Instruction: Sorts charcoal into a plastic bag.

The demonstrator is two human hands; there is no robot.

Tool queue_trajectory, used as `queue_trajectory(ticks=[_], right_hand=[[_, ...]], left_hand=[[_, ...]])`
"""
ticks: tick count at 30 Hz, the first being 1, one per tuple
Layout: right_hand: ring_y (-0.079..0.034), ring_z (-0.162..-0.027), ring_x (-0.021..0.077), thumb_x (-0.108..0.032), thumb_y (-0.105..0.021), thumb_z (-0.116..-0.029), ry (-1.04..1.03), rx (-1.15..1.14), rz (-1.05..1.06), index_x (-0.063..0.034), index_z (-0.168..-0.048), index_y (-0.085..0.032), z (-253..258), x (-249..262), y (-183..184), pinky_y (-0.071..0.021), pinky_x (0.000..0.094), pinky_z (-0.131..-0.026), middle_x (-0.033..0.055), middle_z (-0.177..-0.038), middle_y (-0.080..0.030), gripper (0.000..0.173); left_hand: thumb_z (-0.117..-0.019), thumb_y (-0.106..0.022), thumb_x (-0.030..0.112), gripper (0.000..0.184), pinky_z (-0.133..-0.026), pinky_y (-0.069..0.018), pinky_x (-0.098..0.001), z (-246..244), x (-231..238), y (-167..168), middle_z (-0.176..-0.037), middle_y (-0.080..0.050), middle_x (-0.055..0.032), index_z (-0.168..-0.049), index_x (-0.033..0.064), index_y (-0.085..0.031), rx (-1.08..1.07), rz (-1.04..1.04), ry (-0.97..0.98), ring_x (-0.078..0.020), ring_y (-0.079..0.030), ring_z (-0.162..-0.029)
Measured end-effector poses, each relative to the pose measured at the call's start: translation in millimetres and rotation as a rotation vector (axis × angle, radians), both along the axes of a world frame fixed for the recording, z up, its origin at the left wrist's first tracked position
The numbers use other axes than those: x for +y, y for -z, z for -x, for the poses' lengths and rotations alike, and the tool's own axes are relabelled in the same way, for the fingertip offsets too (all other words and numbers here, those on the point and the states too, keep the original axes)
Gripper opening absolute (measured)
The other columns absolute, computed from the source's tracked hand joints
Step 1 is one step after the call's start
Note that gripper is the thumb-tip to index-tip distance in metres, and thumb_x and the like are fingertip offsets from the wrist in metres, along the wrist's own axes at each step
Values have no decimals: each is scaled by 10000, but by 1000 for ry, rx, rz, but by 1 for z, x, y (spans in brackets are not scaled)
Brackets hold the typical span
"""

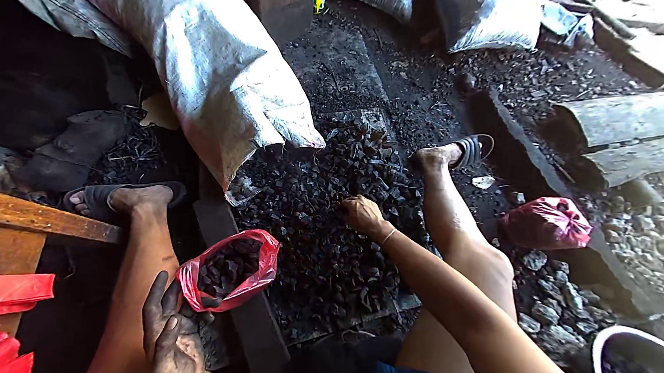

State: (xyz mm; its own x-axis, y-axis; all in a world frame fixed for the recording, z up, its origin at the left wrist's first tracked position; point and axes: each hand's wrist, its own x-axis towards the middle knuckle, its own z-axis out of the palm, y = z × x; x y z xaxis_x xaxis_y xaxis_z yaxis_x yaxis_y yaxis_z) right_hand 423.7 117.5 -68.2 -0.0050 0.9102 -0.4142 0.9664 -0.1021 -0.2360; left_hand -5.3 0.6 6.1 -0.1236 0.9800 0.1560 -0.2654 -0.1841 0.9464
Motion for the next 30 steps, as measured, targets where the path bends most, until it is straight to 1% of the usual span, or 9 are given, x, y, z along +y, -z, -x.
queue_trajectory(ticks=[4, 7, 11, 13, 16, 21, 23, 25, 30], right_hand=[[-640, -1213, 333, -342, -637, -951, 50, 62, 3, -167, -1160, -740, 0, 1, 7, -509, 598, -998, 103, -1210, -722, 292], [-688, -1108, 301, -378, -723, -888, 133, 162, -80, -181, -1106, -760, -8, -1, 10, -536, 609, -966, 80, -1134, -740, 296], [-718, -996, 235, -341, -754, -918, 322, 485, -306, -95, -1114, -739, 27, -3, -52, -565, 516, -940, 99, -1048, -751, 314], [-719, -937, 175, -272, -755, -919, 197, 716, -369, -78, -1100, -723, 71, -11, -84, -608, 431, -888, 68, -1024, -744, 268], [-695, -996, 128, -194, -749, -916, -242, 911, -374, -96, -1076, -750, 159, -17, -95, -608, 358, -933, 31, -1077, -723, 187], [-650, -1185, 330, -241, -719, -928, -591, 586, -75, -102, -1223, -704, 254, -24, -54, -535, 560, -1009, 154, -1278, -670, 326], [-627, -1220, 339, -261, -704, -945, -631, 526, -47, -107, -1217, -705, 254, -32, -51, -515, 555, -1028, 149, -1271, -671, 312], [-647, -1201, 273, -267, -672, -968, -538, 585, -138, -116, -1183, -722, 232, -43, -60, -531, 490, -1040, 110, -1240, -692, 267], [-702, -1017, 132, -278, -662, -984, -235, 599, -274, -117, -1118, -738, 110, -43, -73, -586, 365, -954, 40, -1095, -733, 223]], left_hand=[[-958, -560, 507, 800, -565, -572, -262, 3, -1, 0, -1479, -512, -88, -1562, 81, -254, -12, -8, -9, -165, -693, -962], [-976, -551, 502, 795, -559, -580, -293, 7, -3, 6, -1467, -510, -132, -1571, 71, -248, -46, -51, 11, -202, -695, -889], [-969, -574, 476, 802, -517, -577, -298, 4, -5, 4, -1408, -554, -134, -1571, 69, -237, -78, -12, 3, -188, -692, -776], [-994, -550, 417, 725, -456, -562, -288, 2, -6, 5, -1307, -617, -130, -1556, 53, -272, -58, 16, -36, -169, -673, -668], [-981, -573, 432, 742, -424, -539, -268, 4, -4, 6, -1235, -655, -126, -1550, 54, -283, -30, 30, -56, -155, -664, -641], [-973, -567, 460, 788, -436, -542, -273, 4, -9, 8, -1271, -638, -149, -1557, 42, -243, -24, 9, -65, -173, -675, -680], [-987, -551, 432, 763, -430, -542, -284, 6, -9, 10, -1279, -625, -166, -1559, 37, -239, -43, 3, -68, -186, -673, -675], [-991, -541, 435, 748, -430, -541, -286, 6, -11, 10, -1291, -623, -163, -1556, 40, -251, -49, 17, -80, -183, -666, -654], [-992, -557, 440, 725, -465, -554, -277, 7, -10, 6, -1283, -635, -119, -1556, 79, -280, -67, 45, -58, -167, -670, -673]])
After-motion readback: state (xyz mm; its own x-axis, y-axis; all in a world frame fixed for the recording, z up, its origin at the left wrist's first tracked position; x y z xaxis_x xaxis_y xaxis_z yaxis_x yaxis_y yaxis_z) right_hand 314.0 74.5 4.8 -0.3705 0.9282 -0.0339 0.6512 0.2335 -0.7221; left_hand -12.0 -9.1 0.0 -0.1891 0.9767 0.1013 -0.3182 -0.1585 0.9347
